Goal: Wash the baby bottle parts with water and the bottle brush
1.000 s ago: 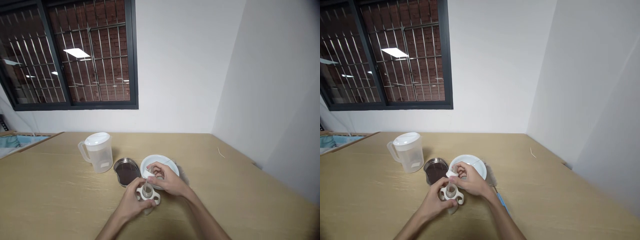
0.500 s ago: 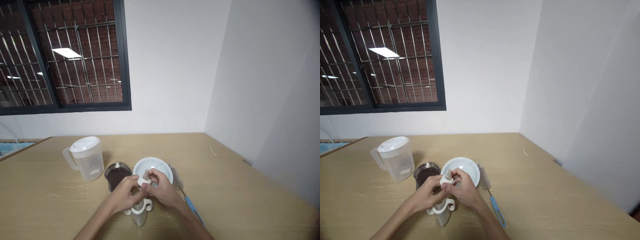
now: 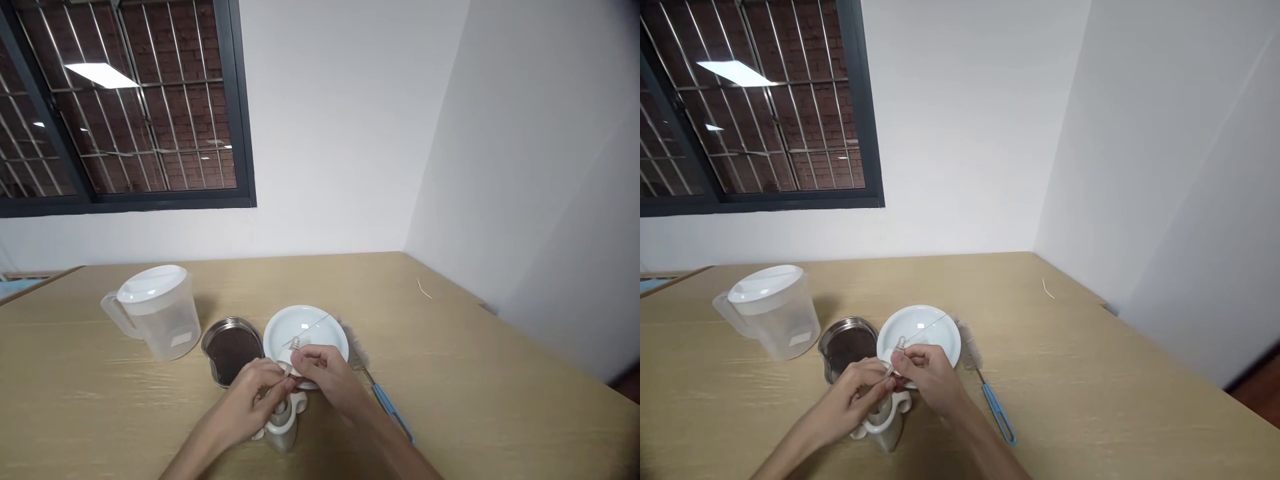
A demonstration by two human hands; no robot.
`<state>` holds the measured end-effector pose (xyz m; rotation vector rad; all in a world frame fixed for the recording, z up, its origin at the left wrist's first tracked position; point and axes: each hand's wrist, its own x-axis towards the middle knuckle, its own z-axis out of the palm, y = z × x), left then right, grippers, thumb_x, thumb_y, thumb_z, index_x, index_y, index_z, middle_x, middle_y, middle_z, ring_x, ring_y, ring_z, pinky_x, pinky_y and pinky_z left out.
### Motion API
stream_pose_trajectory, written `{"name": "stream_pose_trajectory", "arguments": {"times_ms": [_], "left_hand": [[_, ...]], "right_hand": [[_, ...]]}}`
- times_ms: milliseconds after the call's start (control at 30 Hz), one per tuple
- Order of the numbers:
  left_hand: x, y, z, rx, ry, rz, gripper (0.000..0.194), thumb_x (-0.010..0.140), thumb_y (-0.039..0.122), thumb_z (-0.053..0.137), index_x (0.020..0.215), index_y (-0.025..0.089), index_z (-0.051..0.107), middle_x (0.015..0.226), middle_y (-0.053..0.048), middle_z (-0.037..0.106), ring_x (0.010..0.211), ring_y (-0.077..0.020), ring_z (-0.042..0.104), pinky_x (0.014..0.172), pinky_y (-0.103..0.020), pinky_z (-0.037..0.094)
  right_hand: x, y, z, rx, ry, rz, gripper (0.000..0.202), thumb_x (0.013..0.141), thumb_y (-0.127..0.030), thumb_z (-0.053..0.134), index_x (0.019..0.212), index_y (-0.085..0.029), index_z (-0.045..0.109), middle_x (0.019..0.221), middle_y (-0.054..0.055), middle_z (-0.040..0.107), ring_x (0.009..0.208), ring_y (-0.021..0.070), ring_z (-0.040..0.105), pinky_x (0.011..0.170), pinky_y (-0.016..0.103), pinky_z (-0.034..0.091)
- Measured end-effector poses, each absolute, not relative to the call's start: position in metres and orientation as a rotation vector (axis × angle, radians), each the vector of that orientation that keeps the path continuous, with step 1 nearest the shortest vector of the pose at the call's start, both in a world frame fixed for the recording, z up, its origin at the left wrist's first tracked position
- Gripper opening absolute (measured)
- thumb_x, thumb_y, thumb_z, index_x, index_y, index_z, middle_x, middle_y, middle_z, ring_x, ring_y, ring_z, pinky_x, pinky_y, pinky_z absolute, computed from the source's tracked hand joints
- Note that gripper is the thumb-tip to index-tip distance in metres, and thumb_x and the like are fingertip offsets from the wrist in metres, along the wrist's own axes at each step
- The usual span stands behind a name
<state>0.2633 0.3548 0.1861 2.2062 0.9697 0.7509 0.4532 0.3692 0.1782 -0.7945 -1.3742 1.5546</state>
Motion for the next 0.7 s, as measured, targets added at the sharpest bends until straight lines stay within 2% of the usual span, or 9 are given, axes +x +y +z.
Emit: {"name": "stream_pose_trajectory", "arguments": {"times_ms": [267, 500, 700], "left_hand": [[0.264, 0.352, 0.184, 2.129, 0.966, 0.751, 0.050, 0.101, 0.044, 0.041, 0.062, 0.017, 0.058, 0.076, -0.005, 0.063, 0.076, -0.0173, 0.055, 0.075, -0.027, 0.041], [0.263, 0.354, 0.182, 2.135, 0.980, 0.760, 0.053, 0.101, 0.043, 0.039, 0.059, 0.016, 0.055, 0.069, -0.003, 0.058, 0.070, -0.0157, 0.053, 0.071, -0.027, 0.039], [0.262, 0.352, 0.184, 2.150, 0.966, 0.786, 0.051, 0.102, 0.042, 0.040, 0.063, 0.016, 0.061, 0.069, -0.003, 0.060, 0.071, -0.0157, 0.053, 0.073, -0.027, 0.040]], "right_hand": [[0.456, 0.365, 0.181, -0.704, -1.252, 1.748, 0.048, 0.081, -0.056, 0.073, 0.084, -0.008, 0.075, 0.079, 0.010, 0.069, 0.077, 0.0196, 0.065, 0.085, 0.040, 0.052], [0.452, 0.362, 0.185, -0.679, -1.124, 1.796, 0.049, 0.078, -0.057, 0.076, 0.076, -0.008, 0.074, 0.079, 0.011, 0.068, 0.075, 0.0185, 0.064, 0.078, 0.037, 0.052], [0.451, 0.359, 0.191, -0.664, -1.146, 1.772, 0.050, 0.079, -0.057, 0.075, 0.075, -0.007, 0.073, 0.075, 0.010, 0.067, 0.072, 0.0174, 0.061, 0.076, 0.034, 0.051]]}}
